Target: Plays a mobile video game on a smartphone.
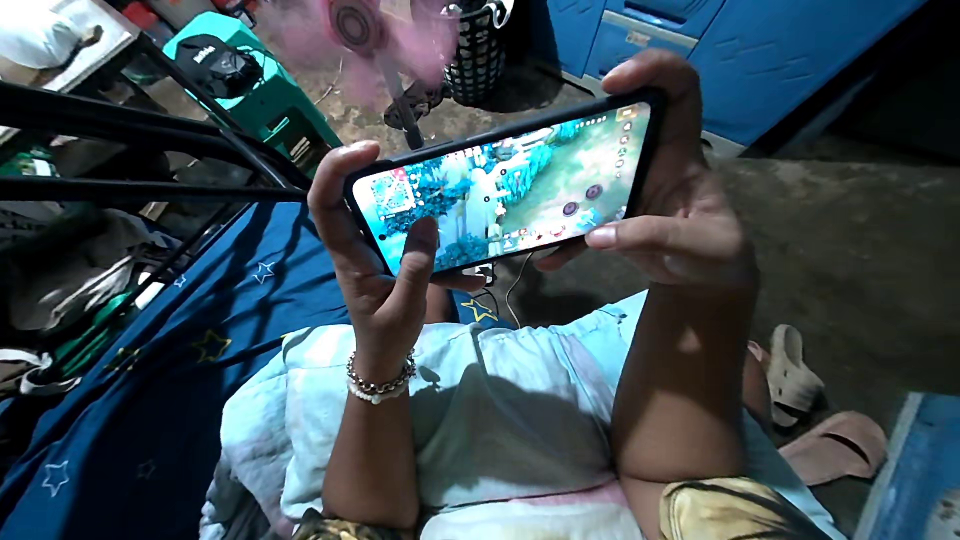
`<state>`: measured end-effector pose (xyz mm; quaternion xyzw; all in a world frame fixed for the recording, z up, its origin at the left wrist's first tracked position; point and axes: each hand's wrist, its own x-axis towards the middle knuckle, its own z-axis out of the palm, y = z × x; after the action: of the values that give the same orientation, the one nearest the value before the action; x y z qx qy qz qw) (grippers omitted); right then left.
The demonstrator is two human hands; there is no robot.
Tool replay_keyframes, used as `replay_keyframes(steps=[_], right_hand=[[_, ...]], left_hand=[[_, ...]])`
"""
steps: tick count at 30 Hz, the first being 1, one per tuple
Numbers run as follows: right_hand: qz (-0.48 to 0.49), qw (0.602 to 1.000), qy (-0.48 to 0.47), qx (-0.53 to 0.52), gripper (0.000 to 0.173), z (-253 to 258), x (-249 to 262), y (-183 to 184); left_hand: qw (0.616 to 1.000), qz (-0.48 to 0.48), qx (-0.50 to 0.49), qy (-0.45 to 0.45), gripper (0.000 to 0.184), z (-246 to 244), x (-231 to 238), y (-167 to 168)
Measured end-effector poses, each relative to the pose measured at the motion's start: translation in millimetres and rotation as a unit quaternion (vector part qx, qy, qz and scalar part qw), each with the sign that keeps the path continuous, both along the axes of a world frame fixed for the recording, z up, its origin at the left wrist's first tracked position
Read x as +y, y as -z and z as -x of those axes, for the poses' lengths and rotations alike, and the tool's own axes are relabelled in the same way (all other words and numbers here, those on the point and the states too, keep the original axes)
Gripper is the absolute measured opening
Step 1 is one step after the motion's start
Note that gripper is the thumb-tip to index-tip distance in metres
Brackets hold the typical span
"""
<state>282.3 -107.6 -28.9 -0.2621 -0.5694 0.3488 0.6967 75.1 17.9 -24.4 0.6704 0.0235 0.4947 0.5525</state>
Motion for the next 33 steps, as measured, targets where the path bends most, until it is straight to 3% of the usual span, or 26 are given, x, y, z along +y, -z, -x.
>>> replay_keyframes(steps=[33], right_hand=[[0.002,1.0,-0.006,-0.006,0.075,-1.9,1.8,-2.2]], left_hand=[[0.999,-0.023,0.014,-0.019,0.063,-0.5,0.4,0.4]])
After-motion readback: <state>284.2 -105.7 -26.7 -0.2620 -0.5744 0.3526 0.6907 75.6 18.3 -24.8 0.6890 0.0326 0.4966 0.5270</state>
